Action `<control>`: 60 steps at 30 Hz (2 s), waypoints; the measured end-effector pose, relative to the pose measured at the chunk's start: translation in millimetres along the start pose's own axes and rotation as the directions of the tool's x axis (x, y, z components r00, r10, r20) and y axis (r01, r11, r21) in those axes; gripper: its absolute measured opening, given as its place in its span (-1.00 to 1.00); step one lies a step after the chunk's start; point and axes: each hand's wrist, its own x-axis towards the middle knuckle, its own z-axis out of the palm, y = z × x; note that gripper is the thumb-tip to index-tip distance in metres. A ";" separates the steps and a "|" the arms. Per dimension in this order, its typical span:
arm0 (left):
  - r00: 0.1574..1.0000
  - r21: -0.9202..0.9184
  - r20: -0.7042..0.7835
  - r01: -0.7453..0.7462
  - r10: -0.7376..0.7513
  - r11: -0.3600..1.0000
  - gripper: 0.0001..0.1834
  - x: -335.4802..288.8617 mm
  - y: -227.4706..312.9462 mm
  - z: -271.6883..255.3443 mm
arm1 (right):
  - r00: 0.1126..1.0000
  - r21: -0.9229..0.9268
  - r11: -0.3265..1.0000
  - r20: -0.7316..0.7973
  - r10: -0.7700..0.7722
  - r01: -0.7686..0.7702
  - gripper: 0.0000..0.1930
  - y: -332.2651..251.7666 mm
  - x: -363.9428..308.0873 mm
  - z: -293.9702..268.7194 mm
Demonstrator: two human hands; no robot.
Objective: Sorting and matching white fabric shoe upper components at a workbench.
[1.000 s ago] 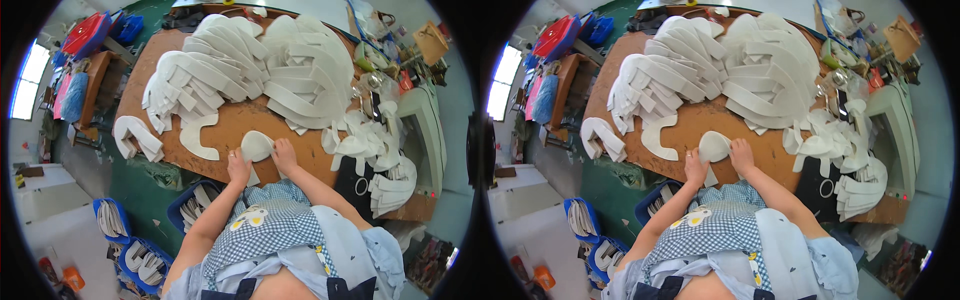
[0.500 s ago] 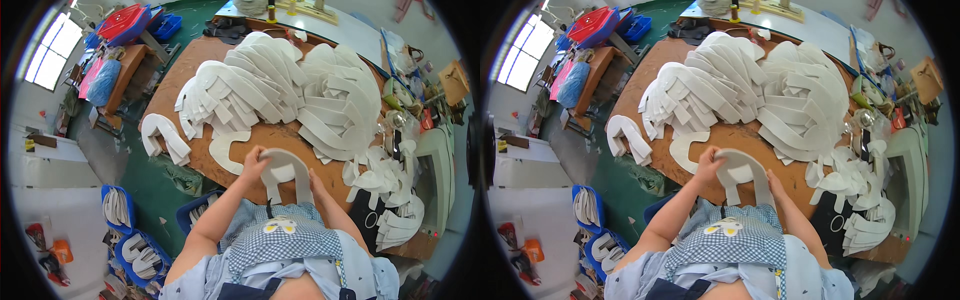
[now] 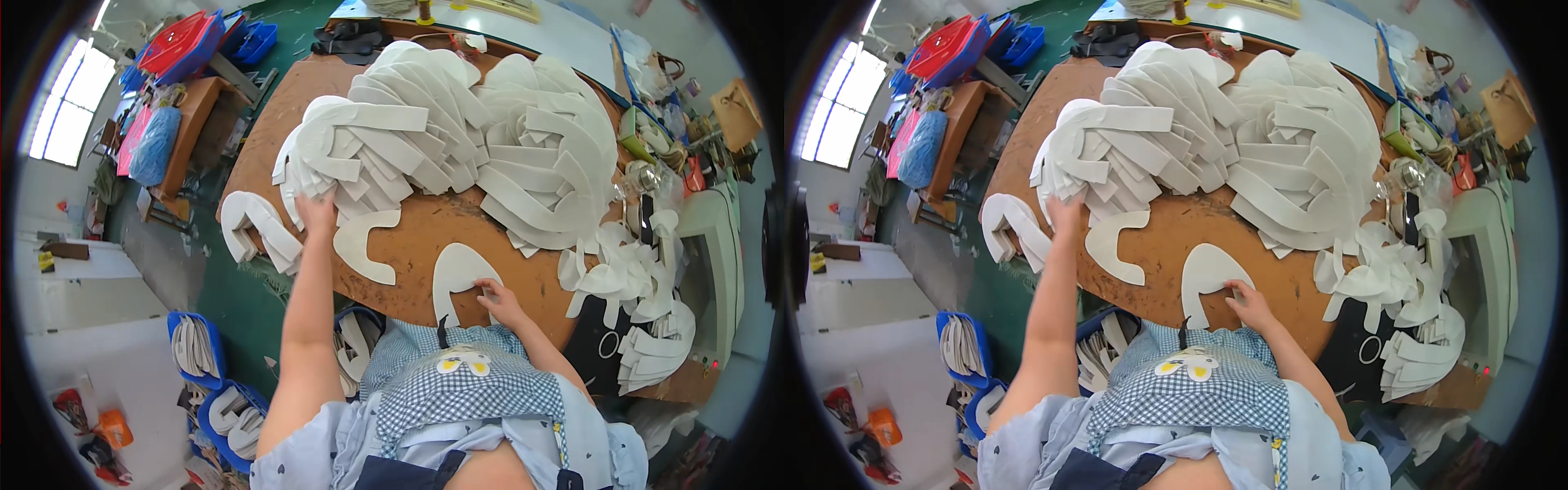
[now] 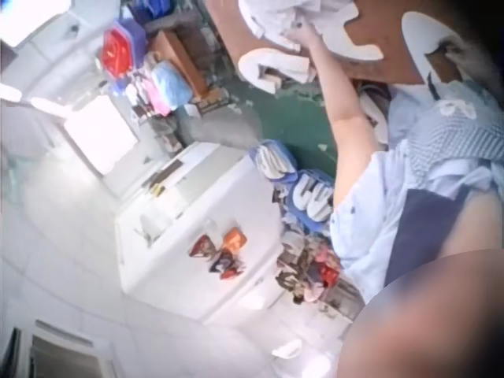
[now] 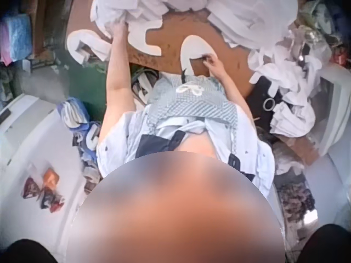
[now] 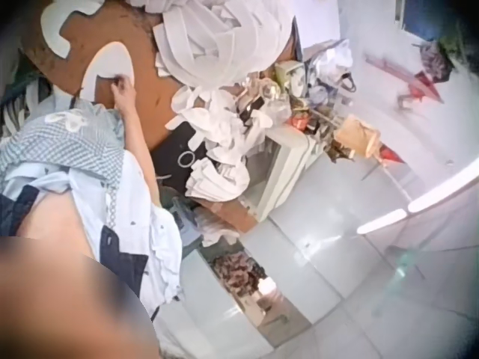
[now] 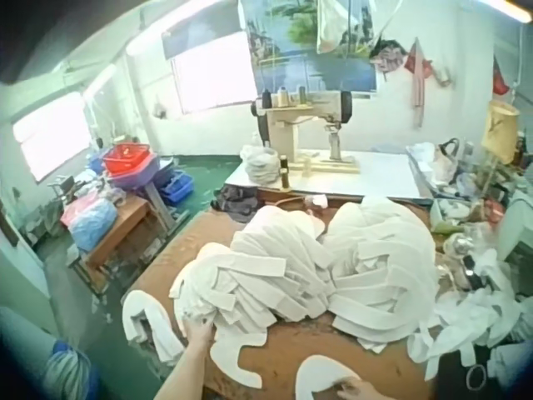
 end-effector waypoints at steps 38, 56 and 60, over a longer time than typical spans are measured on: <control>0.705 -0.576 0.148 -0.509 0.694 0.640 -0.83 -269.6 231.6 -53.3 | 0.941 0.550 0.795 0.048 -0.336 0.256 -0.49 -141.1 -33.4 -23.3; 0.622 -0.655 0.687 0.306 0.376 0.691 -0.86 -255.1 228.7 -45.5 | 0.989 0.519 0.845 0.004 -0.151 0.127 -0.62 -143.2 -55.3 -33.0; 0.630 -0.678 0.671 0.311 0.390 0.666 -0.85 -255.4 227.4 -47.3 | 0.986 0.500 0.852 -0.037 -0.161 0.158 -0.63 -147.6 -56.2 -38.2</control>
